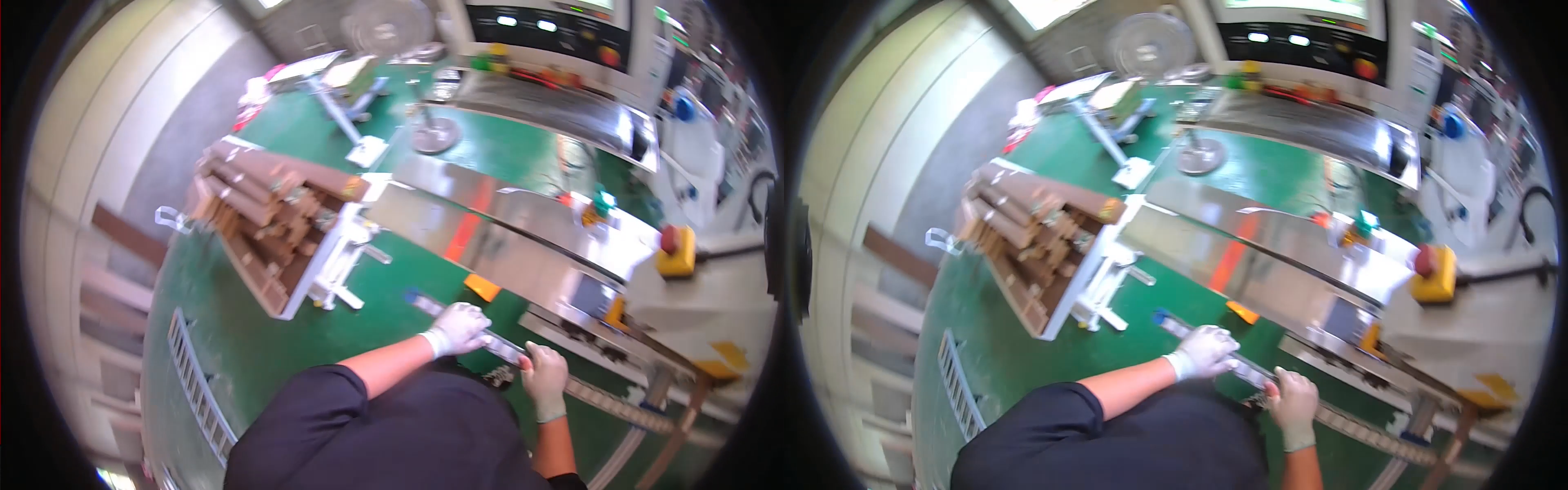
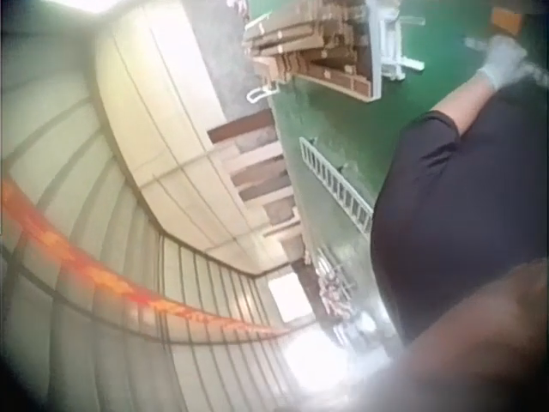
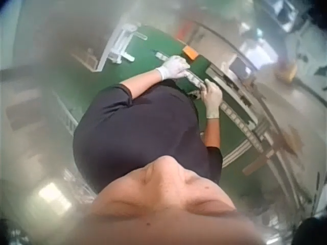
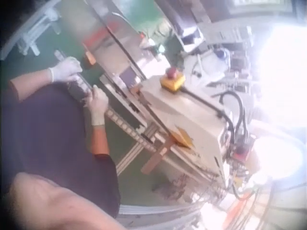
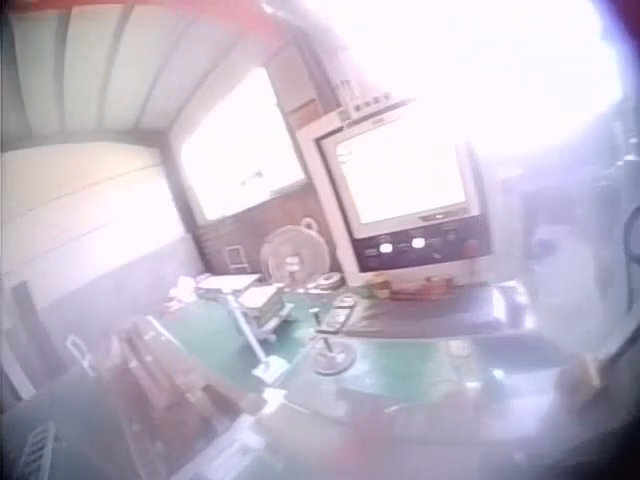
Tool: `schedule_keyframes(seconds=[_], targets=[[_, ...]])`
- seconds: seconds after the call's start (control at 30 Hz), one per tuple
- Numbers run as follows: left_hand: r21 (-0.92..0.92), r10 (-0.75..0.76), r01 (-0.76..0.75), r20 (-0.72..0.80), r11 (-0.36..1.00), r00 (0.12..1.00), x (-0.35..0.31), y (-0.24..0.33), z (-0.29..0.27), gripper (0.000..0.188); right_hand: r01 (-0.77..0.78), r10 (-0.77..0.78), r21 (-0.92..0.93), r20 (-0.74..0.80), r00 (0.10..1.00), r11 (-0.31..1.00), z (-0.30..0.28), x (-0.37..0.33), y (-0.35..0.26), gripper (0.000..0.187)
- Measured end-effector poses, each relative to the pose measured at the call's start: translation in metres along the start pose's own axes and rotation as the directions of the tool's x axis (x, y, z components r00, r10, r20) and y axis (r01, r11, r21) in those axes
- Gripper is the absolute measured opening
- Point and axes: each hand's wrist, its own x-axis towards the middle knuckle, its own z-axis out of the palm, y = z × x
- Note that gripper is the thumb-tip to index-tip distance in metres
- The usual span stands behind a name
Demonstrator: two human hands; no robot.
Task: The person takes wood panels one at a time from a stack and feeds them into a processing machine while wearing gloves.
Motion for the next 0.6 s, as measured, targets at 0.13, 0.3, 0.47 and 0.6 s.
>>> schedule_keyframes(seconds=[0.13,0.3,0.47,0.6], targets=[[-0.027,-0.102,0.098,-0.211,0.995,0.972,-0.047,-0.070,-0.005,0.046,0.060,-0.040,-0.157,0.127,0.991,0.986,0.024,0.034,-0.050,0.035],[-0.350,-0.379,0.263,-0.323,0.899,0.867,-0.103,-0.184,-0.003,0.040,-0.040,0.045,-0.194,0.019,0.999,0.980,0.058,0.058,-0.084,0.029],[-0.705,-0.891,0.568,-0.217,0.426,0.398,-0.233,-0.339,0.049,0.042,-0.199,0.182,-0.159,-0.117,0.976,0.967,0.099,0.084,-0.122,0.032],[-0.916,-0.995,0.387,0.097,-0.105,-0.040,-0.369,-0.424,0.128,0.042,-0.272,0.250,-0.194,-0.131,0.959,0.943,0.135,0.108,-0.142,0.035]])
